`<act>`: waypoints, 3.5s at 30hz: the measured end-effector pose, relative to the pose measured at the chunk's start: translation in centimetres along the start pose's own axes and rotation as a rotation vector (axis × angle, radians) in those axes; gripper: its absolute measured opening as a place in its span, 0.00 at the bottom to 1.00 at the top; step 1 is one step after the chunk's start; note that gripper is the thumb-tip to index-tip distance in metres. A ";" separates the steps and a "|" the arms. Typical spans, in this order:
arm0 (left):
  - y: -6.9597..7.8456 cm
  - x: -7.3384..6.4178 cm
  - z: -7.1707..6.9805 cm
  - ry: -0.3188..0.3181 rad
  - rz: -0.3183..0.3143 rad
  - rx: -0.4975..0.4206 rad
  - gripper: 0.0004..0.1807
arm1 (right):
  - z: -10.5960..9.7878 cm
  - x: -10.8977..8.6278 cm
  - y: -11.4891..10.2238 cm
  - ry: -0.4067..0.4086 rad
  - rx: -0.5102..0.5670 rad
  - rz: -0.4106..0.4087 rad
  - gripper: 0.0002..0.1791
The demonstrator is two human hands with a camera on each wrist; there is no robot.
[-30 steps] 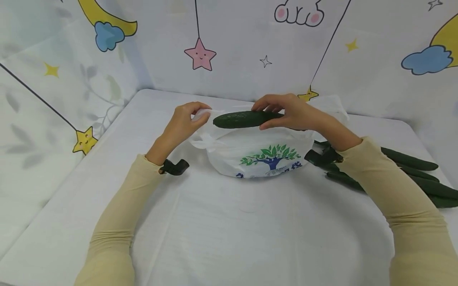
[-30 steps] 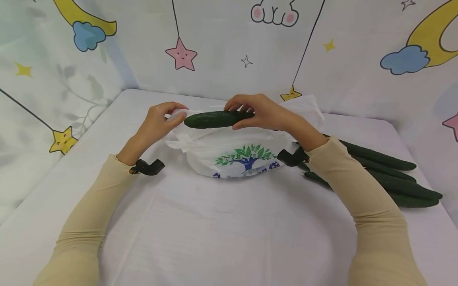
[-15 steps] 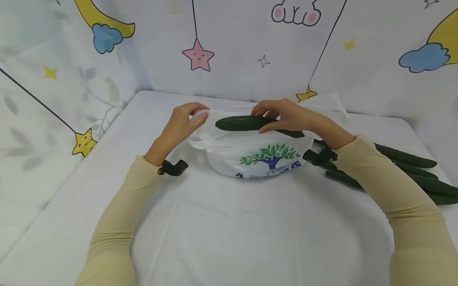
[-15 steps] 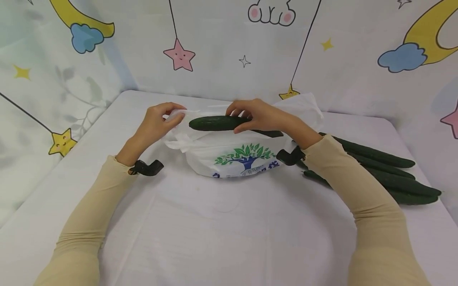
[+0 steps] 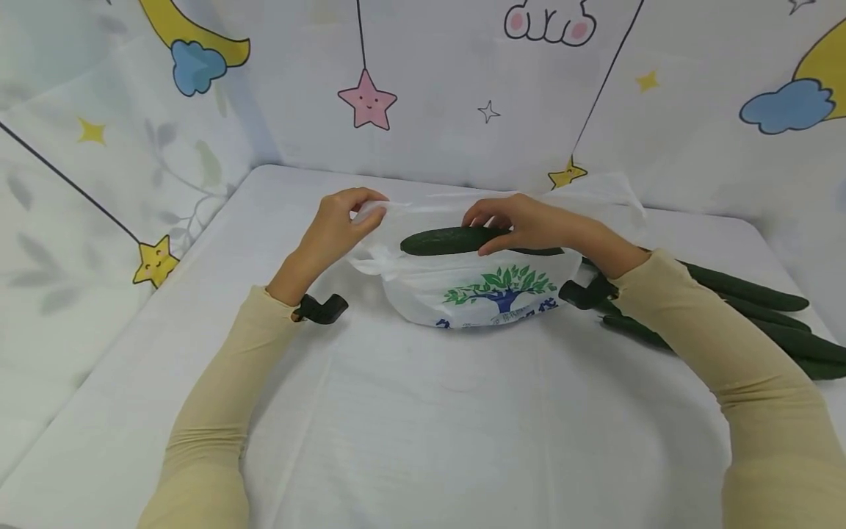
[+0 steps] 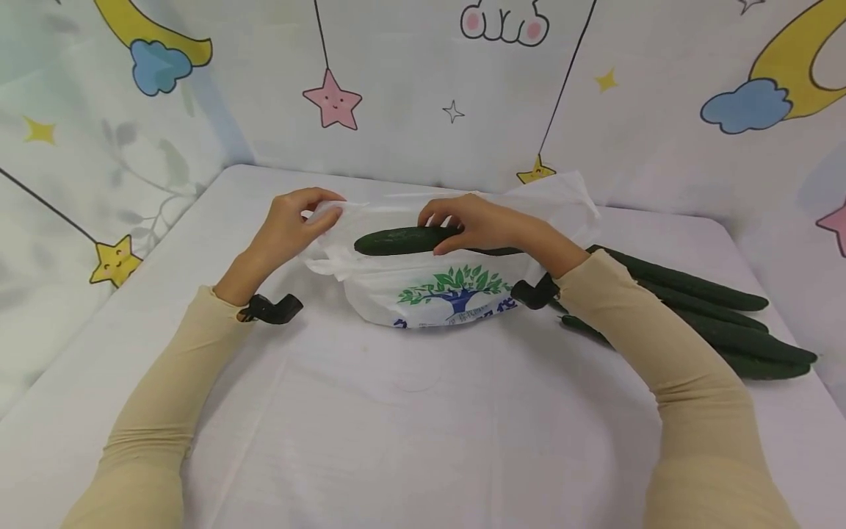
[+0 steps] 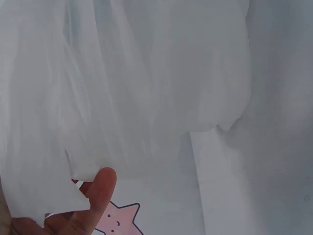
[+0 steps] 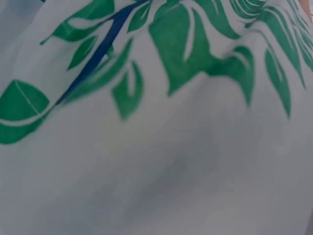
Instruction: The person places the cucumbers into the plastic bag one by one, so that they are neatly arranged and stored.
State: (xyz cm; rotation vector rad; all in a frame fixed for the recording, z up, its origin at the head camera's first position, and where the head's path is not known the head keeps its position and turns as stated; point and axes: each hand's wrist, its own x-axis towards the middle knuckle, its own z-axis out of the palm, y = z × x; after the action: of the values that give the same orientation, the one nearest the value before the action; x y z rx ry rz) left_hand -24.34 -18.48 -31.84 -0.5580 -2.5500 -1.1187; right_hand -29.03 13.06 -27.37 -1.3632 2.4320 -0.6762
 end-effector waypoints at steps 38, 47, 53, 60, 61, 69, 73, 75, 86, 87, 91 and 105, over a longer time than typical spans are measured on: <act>0.7 -0.1 -0.2 -0.011 -0.017 0.002 0.14 | 2.6 1.5 0.0 -0.228 -0.027 0.080 0.21; 0.9 0.0 -0.5 -0.001 0.013 0.006 0.13 | 2.6 1.3 0.4 -0.229 -0.043 0.079 0.23; 1.0 -0.1 -0.6 -0.002 0.009 -0.006 0.12 | 2.8 1.5 0.3 -0.258 -0.042 0.094 0.24; 1.0 -0.1 -0.6 -0.010 -0.002 -0.025 0.12 | 3.4 1.9 0.4 -0.309 -0.075 0.090 0.23; 1.1 -0.1 -0.6 -0.011 -0.001 -0.027 0.12 | 3.5 1.9 0.5 -0.313 -0.078 0.086 0.23; 1.1 -0.1 -0.5 -0.026 -0.004 -0.041 0.12 | 4.1 1.9 0.7 -0.332 -0.093 0.095 0.22; 1.2 -0.1 -0.4 -0.026 0.002 -0.034 0.12 | 4.3 1.8 0.7 -0.336 -0.099 0.107 0.23; 1.2 -0.1 -0.4 -0.022 0.005 -0.028 0.11 | 4.3 1.8 0.8 -0.334 -0.101 0.096 0.23; 1.0 -0.2 -0.3 -0.013 0.017 -0.006 0.11 | 4.0 1.3 1.3 -0.331 -0.112 0.077 0.22; 1.0 -0.2 -0.2 -0.014 0.016 -0.006 0.11 | 4.0 1.3 1.3 -0.331 -0.112 0.075 0.22; 1.0 -0.1 -0.2 -0.021 0.007 -0.006 0.12 | 3.8 1.1 1.3 -0.325 -0.105 0.068 0.22; 1.1 -0.1 -0.3 -0.022 0.010 -0.004 0.11 | 2.8 0.1 1.5 -0.251 -0.058 0.106 0.22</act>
State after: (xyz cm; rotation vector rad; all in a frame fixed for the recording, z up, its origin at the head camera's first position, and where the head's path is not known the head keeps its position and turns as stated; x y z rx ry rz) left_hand -23.71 -18.02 -31.02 -0.5870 -2.5609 -1.1207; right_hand -28.89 12.91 -30.59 -1.2456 2.3181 -0.3864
